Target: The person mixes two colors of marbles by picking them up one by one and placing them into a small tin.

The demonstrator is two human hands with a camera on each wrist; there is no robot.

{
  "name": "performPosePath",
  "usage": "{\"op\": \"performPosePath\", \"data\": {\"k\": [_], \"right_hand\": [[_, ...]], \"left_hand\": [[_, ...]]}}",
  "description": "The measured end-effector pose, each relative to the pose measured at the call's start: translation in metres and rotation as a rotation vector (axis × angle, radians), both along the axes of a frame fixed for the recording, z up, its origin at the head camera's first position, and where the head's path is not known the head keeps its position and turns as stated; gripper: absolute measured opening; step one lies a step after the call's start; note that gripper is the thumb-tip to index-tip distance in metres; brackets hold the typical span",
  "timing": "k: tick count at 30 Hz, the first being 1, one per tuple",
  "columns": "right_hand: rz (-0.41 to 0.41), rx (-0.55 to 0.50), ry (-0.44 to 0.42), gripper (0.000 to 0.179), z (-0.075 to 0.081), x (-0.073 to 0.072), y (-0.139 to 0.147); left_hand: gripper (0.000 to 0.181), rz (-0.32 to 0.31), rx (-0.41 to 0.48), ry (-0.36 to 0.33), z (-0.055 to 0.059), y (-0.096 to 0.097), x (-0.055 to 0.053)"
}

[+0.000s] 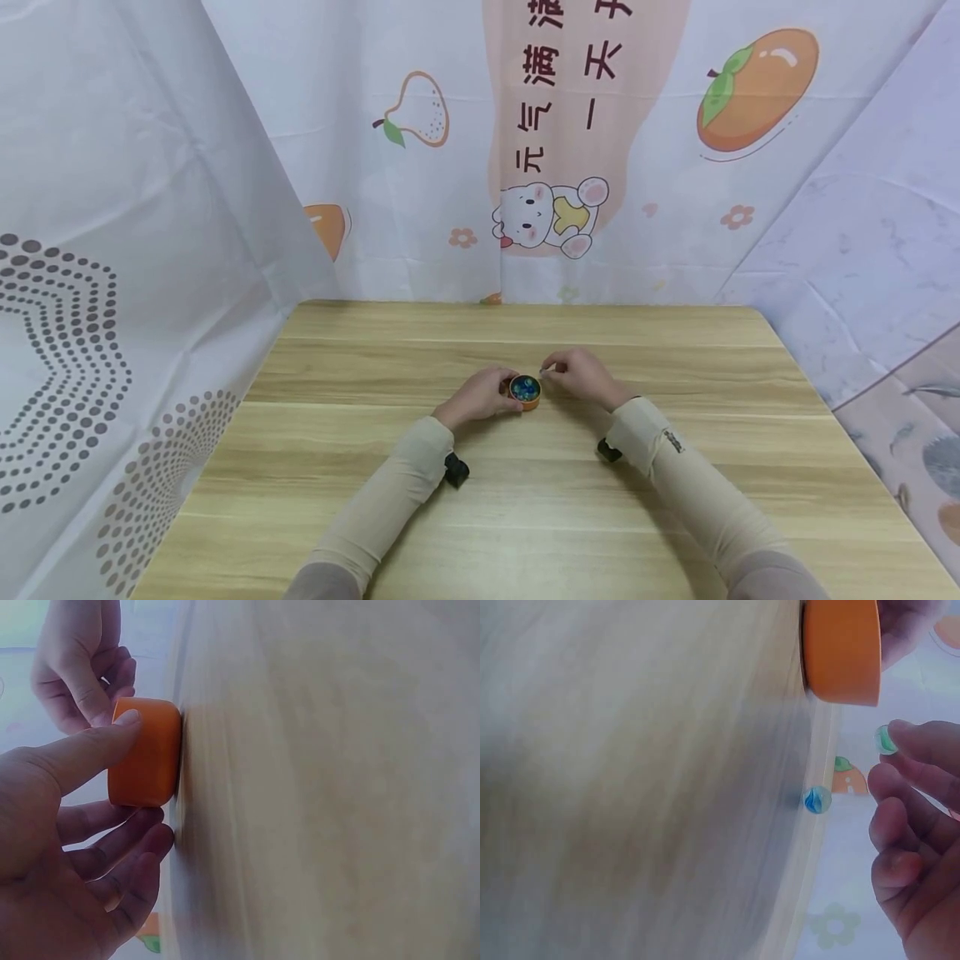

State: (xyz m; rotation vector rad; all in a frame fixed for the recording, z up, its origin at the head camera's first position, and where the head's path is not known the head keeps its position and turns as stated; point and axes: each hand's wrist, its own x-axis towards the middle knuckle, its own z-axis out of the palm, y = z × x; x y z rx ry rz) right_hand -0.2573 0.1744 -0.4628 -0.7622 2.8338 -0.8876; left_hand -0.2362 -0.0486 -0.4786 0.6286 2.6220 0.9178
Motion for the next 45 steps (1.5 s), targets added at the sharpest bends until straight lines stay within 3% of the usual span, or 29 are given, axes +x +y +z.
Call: {"op": "performPosePath", "data": {"k": [11, 21, 31, 45], "right_hand": [[0.017, 0.001, -0.055, 0.016, 0.003, 0.006, -0.012], [0.082, -0.026, -0.034, 0.014, 0.003, 0.011, -0.020], [0.032, 0.003, -0.053, 0.018, 0.002, 0.009, -0.019], [-0.021, 0.005, -0.037, 0.023, 0.012, 0.004, -0.005]], "left_hand": [[0.060, 0.000, -0.004, 0.003, 0.001, -0.001, 0.000], [0.059, -0.002, -0.001, -0.004, 0.000, 0.000, 0.000], [0.057, -0.005, 0.002, 0.004, 0.000, -0.001, 0.000], [0.056, 0.011, 0.013, -0.021, 0.001, 0.000, 0.000]]}}
